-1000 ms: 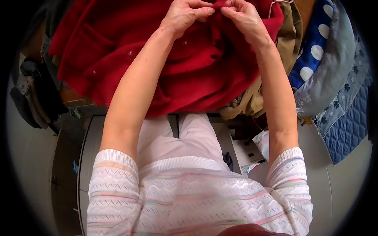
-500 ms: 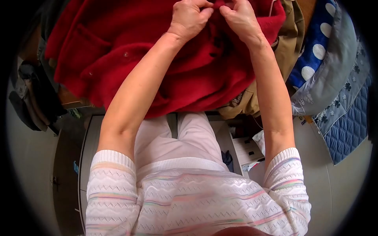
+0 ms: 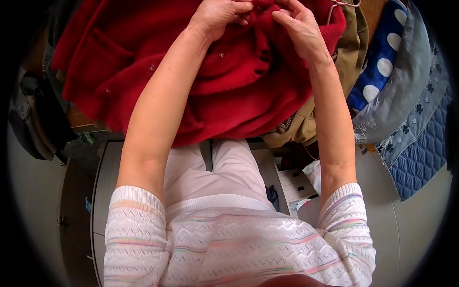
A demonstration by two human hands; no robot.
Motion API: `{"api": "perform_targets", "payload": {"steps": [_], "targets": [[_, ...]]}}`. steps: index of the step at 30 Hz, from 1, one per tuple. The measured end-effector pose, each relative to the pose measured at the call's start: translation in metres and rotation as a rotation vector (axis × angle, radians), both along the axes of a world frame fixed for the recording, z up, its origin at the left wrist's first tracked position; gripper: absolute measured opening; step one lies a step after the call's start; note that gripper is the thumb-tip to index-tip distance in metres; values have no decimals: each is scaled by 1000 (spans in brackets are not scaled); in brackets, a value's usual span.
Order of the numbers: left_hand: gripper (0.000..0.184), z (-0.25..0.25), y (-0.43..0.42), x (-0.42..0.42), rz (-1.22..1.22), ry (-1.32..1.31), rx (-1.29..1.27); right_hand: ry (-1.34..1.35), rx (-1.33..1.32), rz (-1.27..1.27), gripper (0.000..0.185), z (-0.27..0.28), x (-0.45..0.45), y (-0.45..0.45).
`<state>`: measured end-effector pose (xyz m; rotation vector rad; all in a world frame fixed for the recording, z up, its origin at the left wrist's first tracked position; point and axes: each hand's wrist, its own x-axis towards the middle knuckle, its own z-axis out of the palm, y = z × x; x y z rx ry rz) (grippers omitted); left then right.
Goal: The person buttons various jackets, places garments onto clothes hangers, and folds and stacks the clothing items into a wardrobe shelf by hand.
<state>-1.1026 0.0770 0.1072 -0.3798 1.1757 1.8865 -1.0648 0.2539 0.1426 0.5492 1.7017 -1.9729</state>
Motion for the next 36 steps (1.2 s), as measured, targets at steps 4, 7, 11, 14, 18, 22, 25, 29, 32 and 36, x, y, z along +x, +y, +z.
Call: {"api": "perform_targets", "payload": {"steps": [4, 7, 11, 14, 18, 22, 25, 29, 32, 36], "targets": [[11, 0, -1, 0, -1, 5, -5, 15, -52, -68, 38, 5, 1, -7], [11, -1, -1, 2, -6, 35, 2, 27, -77, -91, 36, 5, 2, -8], [12, 0, 0, 6, -13, 74, -7, 40, -40, -60, 33, 1, 2, -8], [13, -1, 3, 8, -28, 94, -37, 21, -4, -89, 32, 3, 1, -12], [13, 2, 6, 12, -44, 170, -96, 60, 28, -106, 31, -6, 4, -12], [14, 7, 11, 19, -55, 535, -336, 66, 147, -47, 32, -19, 5, -11], [15, 8, 16, 24, -44, 853, -542, 125, 177, -36, 33, -25, 5, -12], [14, 6, 15, 28, -55, 1005, -571, 111, 66, -68, 37, -16, 4, -10], [17, 19, -7, 44, -243, 1099, -693, 83, 29, -40, 41, -2, -2, -3], [17, 61, -65, 74, -555, 944, -797, 29, 173, -48, 33, 9, 5, 11]]}}
